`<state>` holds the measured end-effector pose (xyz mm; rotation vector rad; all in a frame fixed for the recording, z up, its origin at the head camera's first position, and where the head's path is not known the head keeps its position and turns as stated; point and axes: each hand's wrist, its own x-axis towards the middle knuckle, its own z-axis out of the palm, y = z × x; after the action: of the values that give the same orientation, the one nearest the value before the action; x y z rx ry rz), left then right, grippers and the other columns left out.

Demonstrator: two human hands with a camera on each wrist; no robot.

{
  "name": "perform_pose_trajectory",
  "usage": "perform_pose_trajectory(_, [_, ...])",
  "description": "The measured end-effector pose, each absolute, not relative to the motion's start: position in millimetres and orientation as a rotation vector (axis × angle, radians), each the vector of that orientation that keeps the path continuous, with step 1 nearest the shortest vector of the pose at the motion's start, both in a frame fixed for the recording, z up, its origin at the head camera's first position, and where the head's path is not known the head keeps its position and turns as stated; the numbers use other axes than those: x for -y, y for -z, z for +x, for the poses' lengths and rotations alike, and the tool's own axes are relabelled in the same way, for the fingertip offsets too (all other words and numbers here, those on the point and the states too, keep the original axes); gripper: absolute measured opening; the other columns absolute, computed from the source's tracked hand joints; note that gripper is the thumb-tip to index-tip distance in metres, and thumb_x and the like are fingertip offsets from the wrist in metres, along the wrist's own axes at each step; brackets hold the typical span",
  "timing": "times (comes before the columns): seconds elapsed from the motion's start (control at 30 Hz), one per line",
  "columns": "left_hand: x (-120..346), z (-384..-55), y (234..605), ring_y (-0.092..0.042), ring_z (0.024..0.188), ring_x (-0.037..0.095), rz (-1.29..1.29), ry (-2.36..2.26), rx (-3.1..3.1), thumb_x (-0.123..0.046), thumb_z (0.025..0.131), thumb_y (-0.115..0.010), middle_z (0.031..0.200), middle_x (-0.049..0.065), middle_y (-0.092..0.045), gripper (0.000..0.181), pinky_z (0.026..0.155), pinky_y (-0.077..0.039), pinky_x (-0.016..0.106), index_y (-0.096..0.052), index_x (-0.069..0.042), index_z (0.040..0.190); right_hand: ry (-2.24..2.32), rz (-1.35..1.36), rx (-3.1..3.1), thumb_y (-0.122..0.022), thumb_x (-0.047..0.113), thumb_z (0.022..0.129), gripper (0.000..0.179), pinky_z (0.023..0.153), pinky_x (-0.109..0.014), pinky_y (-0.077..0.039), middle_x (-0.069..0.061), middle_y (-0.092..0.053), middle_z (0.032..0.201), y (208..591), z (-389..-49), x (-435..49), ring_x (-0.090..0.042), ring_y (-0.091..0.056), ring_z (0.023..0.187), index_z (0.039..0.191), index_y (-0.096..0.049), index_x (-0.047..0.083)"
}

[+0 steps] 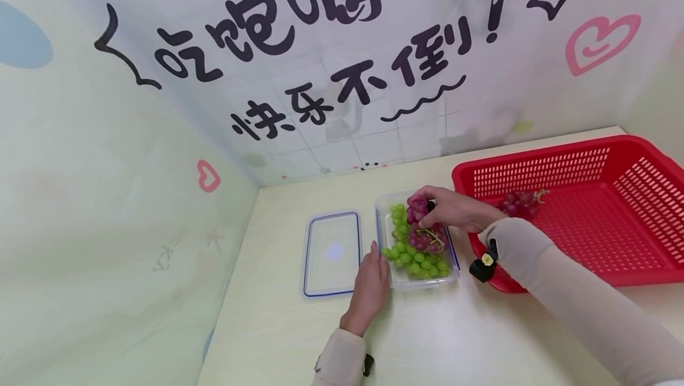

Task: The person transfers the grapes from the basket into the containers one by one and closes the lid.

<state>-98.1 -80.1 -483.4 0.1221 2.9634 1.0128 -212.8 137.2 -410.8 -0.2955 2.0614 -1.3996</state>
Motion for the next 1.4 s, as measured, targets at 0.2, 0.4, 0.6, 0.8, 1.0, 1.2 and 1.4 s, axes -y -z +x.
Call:
perform_pose_trajectory(0.2, [80.2, -98.9, 484.7, -0.059, 0.111, 0.035, 0.119, -0.999, -2.984, -0.015, 0.108, -0.035, 0.124, 0.028, -0.058, 0.05, 0.091, -0.052, 0.047, -0.03, 0.014, 0.148, 1.362, -0.294, -2.06, -0.07, 0.005, 0.089, 0.053, 0.099, -0.045, -0.049, -0.021, -0.049, 0.134, 410.7, -212.4, -136.1, -0.033, -0.05, 0.117, 0.136, -0.047, 0.005])
perform_pose_trajectory(0.4, [80.0, -98.9, 486.0, -0.059, 0.111, 0.035, 0.122, -1.001, -2.986, -0.015, 0.108, -0.035, 0.125, 0.028, -0.058, 0.049, 0.092, -0.052, 0.047, -0.03, 0.014, 0.148, 1.319, -0.326, -2.107, -0.071, 0.008, 0.09, 0.053, 0.105, -0.051, -0.043, -0.021, -0.049, 0.134, 406.2, -210.1, -134.5, -0.033, -0.048, 0.119, 0.136, -0.047, 0.004])
perform_pose_trajectory(0.6, [76.6, -103.1, 484.2, -0.059, 0.111, 0.035, 0.109, -1.011, -2.974, -0.015, 0.108, -0.035, 0.125, 0.027, -0.058, 0.05, 0.092, -0.052, 0.047, -0.03, 0.013, 0.149, 1.296, -0.321, -2.162, -0.068, 0.014, 0.093, 0.049, 0.11, -0.059, -0.036, -0.022, -0.044, 0.143, 398.2, -210.8, -140.2, -0.037, -0.043, 0.126, 0.137, -0.048, 0.005])
perform_pose_trajectory(0.8, [77.1, -102.8, 484.3, -0.058, 0.112, 0.037, 0.124, -1.015, -2.979, -0.015, 0.108, -0.034, 0.126, 0.029, -0.057, 0.05, 0.093, -0.051, 0.048, -0.029, 0.015, 0.148, 1.276, -0.302, -2.237, -0.066, 0.022, 0.094, 0.056, 0.111, -0.065, -0.03, -0.023, -0.035, 0.153, 390.5, -214.3, -150.2, -0.041, -0.037, 0.136, 0.143, -0.044, 0.007])
perform_pose_trajectory(1.0, [81.0, -95.5, 486.2, -0.06, 0.107, 0.035, 0.103, -1.0, -2.982, -0.013, 0.108, -0.037, 0.121, 0.028, -0.059, 0.049, 0.09, -0.052, 0.047, -0.031, 0.016, 0.147, 1.351, -0.309, -2.275, -0.063, 0.022, 0.096, 0.051, 0.108, -0.056, -0.04, -0.021, -0.043, 0.147, 384.0, -215.9, -167.2, -0.039, -0.043, 0.133, 0.142, -0.046, 0.007])
perform_pose_trajectory(1.2, [79.7, -95.0, 486.0, -0.059, 0.109, 0.035, 0.127, -1.025, -2.959, -0.015, 0.108, -0.035, 0.123, 0.027, -0.058, 0.05, 0.092, -0.051, 0.047, -0.029, 0.015, 0.148, 1.482, -0.273, -2.324, -0.059, 0.015, 0.099, 0.045, 0.105, -0.05, -0.045, -0.025, -0.053, 0.137, 375.4, -224.8, -203.8, -0.037, -0.052, 0.124, 0.139, -0.047, -0.001])
perform_pose_trajectory(1.4, [80.0, -97.9, 485.8, -0.058, 0.109, 0.037, 0.139, -1.036, -2.964, -0.015, 0.108, -0.035, 0.123, 0.028, -0.058, 0.051, 0.092, -0.05, 0.049, -0.028, 0.015, 0.148, 1.308, -0.181, -2.449, -0.063, 0.021, 0.097, 0.05, 0.104, -0.057, -0.044, -0.025, -0.051, 0.137, 380.0, -228.5, -244.1, -0.041, -0.048, 0.124, 0.14, -0.047, 0.0])
